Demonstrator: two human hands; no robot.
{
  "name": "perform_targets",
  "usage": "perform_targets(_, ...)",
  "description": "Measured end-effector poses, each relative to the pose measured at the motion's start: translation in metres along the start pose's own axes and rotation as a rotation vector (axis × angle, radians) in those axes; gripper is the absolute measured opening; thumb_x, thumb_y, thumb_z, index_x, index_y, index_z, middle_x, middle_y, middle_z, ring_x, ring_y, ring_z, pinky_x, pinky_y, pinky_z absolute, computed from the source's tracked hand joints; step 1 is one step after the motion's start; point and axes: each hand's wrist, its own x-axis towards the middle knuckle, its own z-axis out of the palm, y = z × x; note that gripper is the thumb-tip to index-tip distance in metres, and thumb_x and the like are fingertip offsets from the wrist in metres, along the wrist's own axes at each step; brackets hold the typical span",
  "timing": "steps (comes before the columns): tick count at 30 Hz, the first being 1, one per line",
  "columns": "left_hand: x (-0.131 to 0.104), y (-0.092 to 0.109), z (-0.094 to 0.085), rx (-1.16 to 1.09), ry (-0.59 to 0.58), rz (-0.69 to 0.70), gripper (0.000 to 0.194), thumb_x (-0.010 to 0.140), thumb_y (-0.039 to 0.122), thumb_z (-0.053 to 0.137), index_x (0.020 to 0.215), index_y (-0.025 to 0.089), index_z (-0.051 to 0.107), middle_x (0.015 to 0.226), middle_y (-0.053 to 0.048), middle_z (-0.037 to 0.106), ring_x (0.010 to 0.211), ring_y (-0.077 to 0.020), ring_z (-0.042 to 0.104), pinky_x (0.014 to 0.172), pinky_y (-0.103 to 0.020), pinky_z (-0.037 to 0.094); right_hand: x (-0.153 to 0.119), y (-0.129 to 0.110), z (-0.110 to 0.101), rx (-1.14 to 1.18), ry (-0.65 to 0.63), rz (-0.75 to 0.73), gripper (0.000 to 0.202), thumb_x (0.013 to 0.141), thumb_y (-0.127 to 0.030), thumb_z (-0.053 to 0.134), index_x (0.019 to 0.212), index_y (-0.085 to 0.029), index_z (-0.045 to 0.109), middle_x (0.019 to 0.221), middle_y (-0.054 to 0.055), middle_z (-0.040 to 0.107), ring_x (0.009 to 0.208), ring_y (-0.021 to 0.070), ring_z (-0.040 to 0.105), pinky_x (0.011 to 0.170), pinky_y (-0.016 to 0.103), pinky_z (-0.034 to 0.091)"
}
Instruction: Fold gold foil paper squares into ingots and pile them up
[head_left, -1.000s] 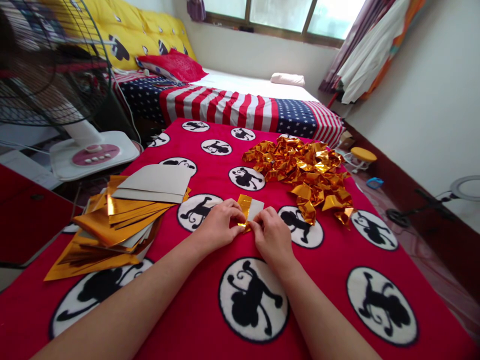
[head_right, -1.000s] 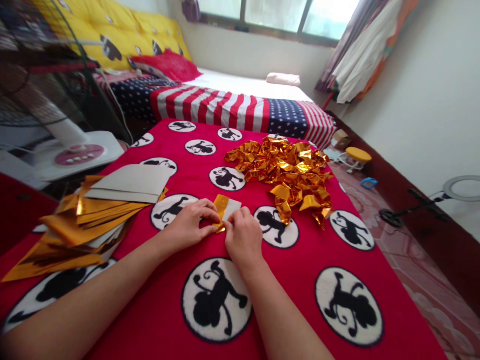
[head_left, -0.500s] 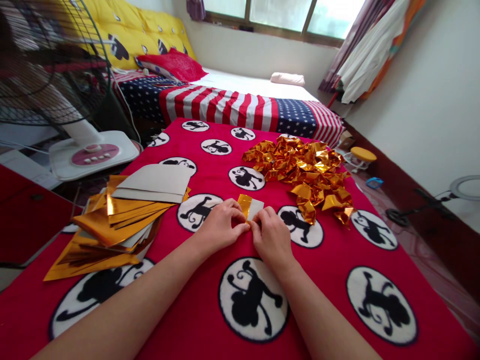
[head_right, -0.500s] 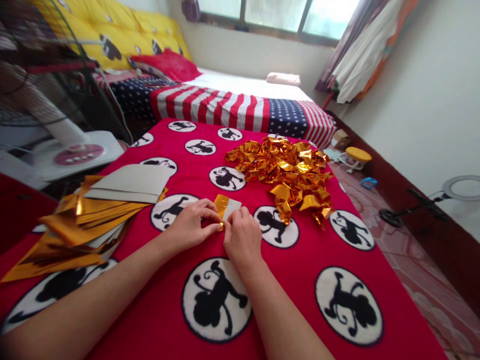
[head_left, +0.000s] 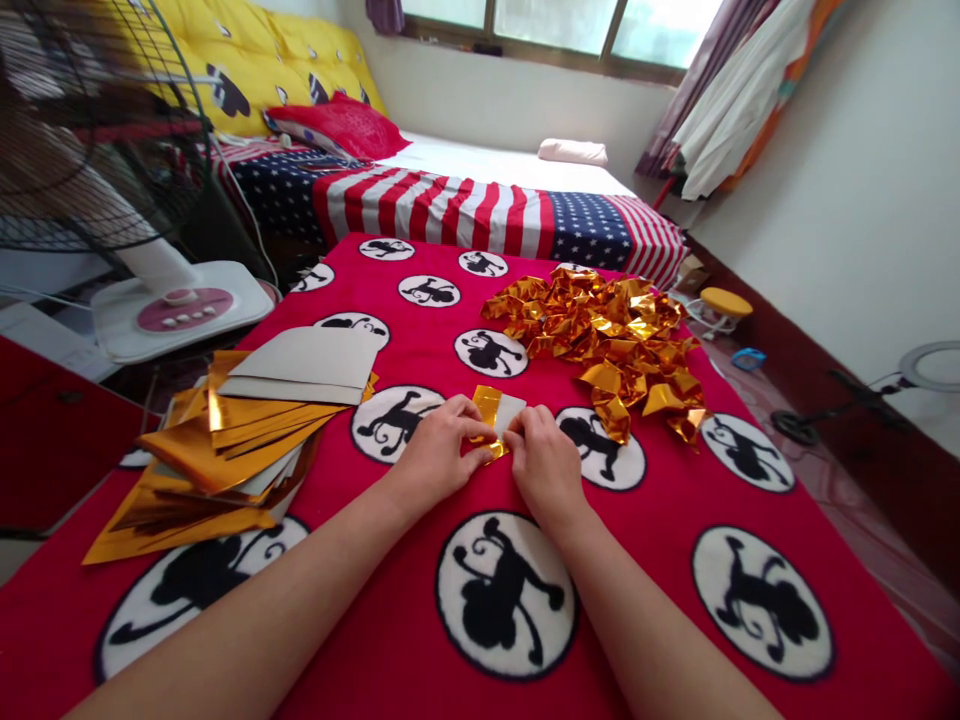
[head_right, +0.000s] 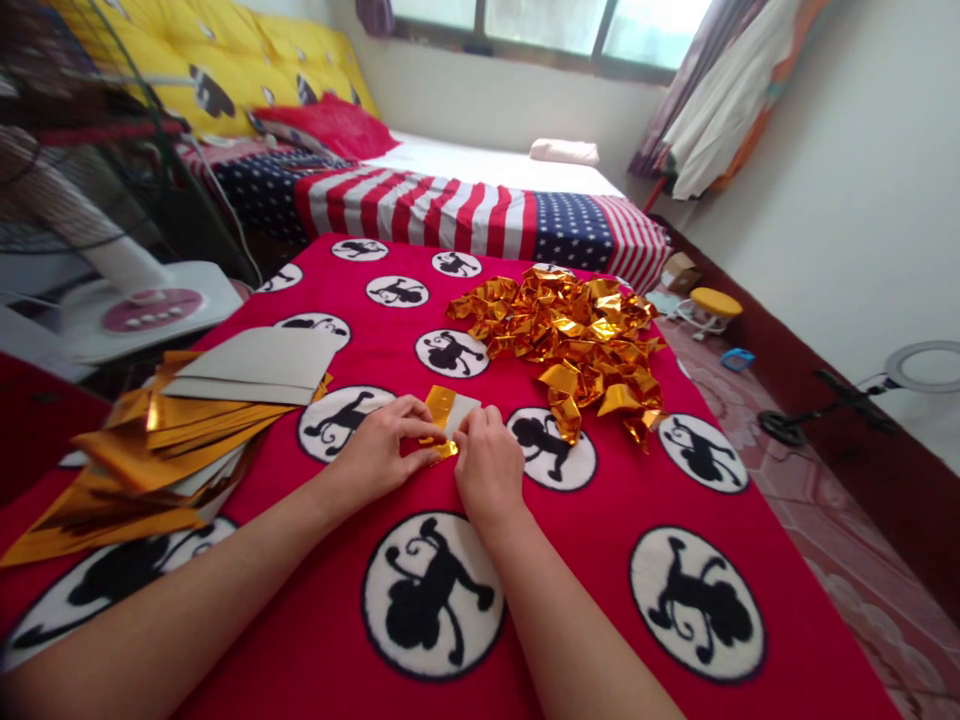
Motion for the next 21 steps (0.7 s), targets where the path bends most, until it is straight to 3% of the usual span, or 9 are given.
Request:
perform_targets(5, 0.002, -0.001, -0.001, 0.007, -0.017, -0.008, 0.016, 0.074, 0.021, 0.072, 0.089, 0.024, 0.077, 0.094, -0.004, 0.061, 0.086, -0.0165, 0.06, 0.083, -0.03, 0.049, 0.002, 0.003, -0.003, 0.101, 0.042, 0.051, 0.01, 0.09, -0.017, 0.048, 0.082, -0.021, 0.052, 0.085, 0.003, 0.057, 0.076, 0.0176, 0.055, 0.064, 0.028, 0.034)
perform_targets(9, 0.001, -0.002, -0.001, 0.016, -0.015, 0.007, 0.017, 0.075, 0.023, 0.07, 0.09, 0.025, 0.077, 0.095, -0.004, 0.061, 0.086, -0.0168, 0.06, 0.082, -0.03, 0.049, -0.005, 0.005, -0.005, 0.215, 0.03, 0.005, 0.006, 0.084, -0.024, 0.057, 0.086, -0.022, 0.053, 0.087, 0.002, 0.058, 0.077, 0.0175, 0.055, 0.065, 0.028, 0.037)
perform_targets(16, 0.001, -0.003, -0.004, 0.027, -0.064, 0.014, 0.021, 0.074, 0.024, 0.07, 0.094, 0.026, 0.077, 0.095, -0.004, 0.059, 0.088, -0.0176, 0.06, 0.085, -0.031, 0.049, -0.002, 0.006, -0.005, 0.22, -0.003, 0.029, 0.014, 0.08, -0.009, 0.046, 0.079, -0.022, 0.051, 0.083, 0.002, 0.058, 0.076, 0.0175, 0.056, 0.067, 0.029, 0.038)
perform_targets(21, 0.002, -0.005, -0.005, 0.027, -0.079, 0.038, 0.02, 0.075, 0.024, 0.069, 0.093, 0.025, 0.077, 0.096, -0.004, 0.059, 0.088, -0.0174, 0.061, 0.086, -0.031, 0.049, -0.004, 0.004, -0.006, 0.223, -0.009, 0.031, 0.004, 0.082, -0.023, 0.055, 0.084, -0.022, 0.051, 0.087, 0.003, 0.057, 0.079, 0.0191, 0.056, 0.069, 0.03, 0.039)
